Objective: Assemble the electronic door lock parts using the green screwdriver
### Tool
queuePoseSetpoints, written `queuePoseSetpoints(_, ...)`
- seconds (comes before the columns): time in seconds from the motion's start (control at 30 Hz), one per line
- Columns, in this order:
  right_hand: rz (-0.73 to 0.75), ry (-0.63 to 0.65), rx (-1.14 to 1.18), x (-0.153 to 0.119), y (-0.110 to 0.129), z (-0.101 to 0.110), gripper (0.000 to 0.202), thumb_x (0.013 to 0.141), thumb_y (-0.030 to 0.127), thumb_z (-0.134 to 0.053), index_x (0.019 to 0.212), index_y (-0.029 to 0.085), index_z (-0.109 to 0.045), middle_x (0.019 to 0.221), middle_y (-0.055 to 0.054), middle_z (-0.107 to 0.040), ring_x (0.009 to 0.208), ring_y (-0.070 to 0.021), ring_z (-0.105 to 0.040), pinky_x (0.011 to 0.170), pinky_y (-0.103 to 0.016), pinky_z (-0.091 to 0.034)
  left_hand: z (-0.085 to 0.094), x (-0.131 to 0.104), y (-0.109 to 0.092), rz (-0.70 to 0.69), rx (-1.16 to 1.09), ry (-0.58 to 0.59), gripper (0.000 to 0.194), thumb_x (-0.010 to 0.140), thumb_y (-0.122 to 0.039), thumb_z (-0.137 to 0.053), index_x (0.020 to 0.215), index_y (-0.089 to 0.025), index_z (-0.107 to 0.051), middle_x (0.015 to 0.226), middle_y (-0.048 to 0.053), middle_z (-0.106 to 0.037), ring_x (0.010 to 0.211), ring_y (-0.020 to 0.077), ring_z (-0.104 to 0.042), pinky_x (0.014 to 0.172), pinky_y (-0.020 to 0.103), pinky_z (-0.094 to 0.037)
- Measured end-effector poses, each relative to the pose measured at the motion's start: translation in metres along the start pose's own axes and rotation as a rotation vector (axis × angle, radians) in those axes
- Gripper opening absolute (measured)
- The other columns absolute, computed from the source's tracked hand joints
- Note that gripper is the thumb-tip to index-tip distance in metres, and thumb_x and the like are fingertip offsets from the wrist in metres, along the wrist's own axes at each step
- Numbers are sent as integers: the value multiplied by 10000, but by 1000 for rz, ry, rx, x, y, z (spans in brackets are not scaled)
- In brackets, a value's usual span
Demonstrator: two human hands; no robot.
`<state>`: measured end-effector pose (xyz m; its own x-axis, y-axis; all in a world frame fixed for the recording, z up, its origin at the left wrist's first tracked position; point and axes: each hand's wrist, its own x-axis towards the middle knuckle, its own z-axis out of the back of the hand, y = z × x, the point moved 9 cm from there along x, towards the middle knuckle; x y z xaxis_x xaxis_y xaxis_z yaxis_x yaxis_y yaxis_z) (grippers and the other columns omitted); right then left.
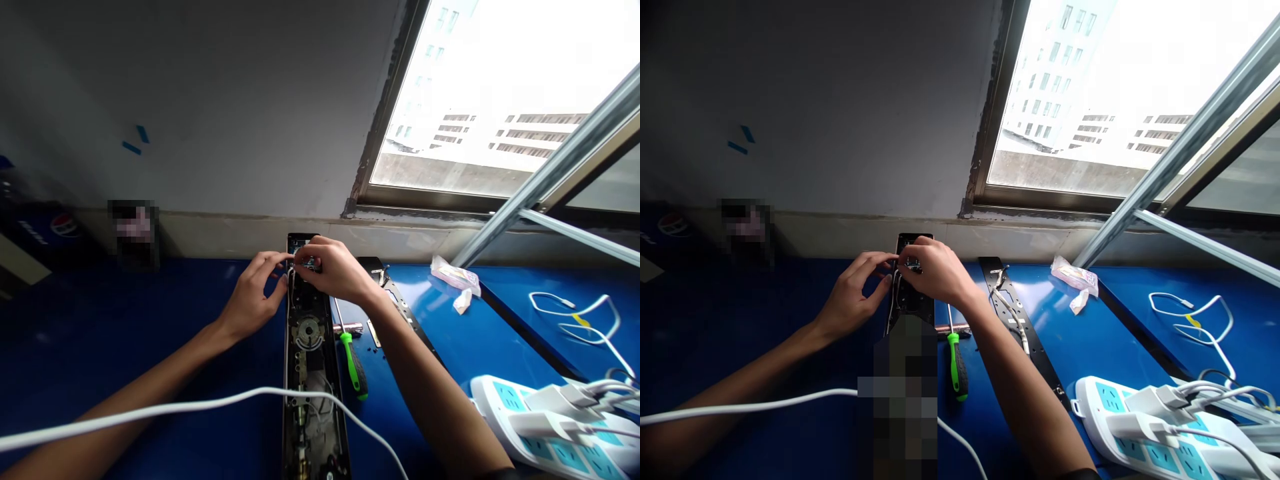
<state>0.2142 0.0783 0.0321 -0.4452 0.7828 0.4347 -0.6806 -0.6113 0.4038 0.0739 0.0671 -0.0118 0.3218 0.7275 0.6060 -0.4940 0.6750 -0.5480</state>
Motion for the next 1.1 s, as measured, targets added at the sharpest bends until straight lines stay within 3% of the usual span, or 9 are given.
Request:
queuePoseSetpoints(0.13,-20,6,-66,5,-6,-17,143,896,221,-713,1004,213,-807,1039,-56,-640,936,-182,-619,834,-312,-494,-5,-2,11,68,-82,10,371,1020,-303,-544,1381,-236,-598,1360,88,-625,1140,236,-686,992,385,-608)
queuePoseSetpoints(0.37,-21,21,-119,5,-8,-23,220,915,241,-689,1085,242,-828,1072,-69,-637,982,-201,-631,885,-331,-512,-10,-4,20,139,-223,-6,385,1001,-332,-582,1367,-214,-599,1334,113,-671,1071,240,-749,971,396,-643)
queuePoseSetpoints(0.8,-43,-23,-192,4,-5,-30,216,957,290,-644,1031,270,-847,965,-37,-703,812,-158,-653,729,-269,-471,-9,-6,20,124,-284,-16,404,972,-311,-606,1367,-229,-588,1390,122,-658,1071,242,-759,965,416,-651)
queuePoseSetpoints(1.1,-105,-118,-216,4,-6,-36,230,917,224,-611,939,247,-839,937,-43,-743,759,-174,-676,677,-284,-457,-7,-5,17,151,-294,6,401,977,-326,-585,1361,-211,-588,1402,146,-648,1064,248,-764,976,450,-641)
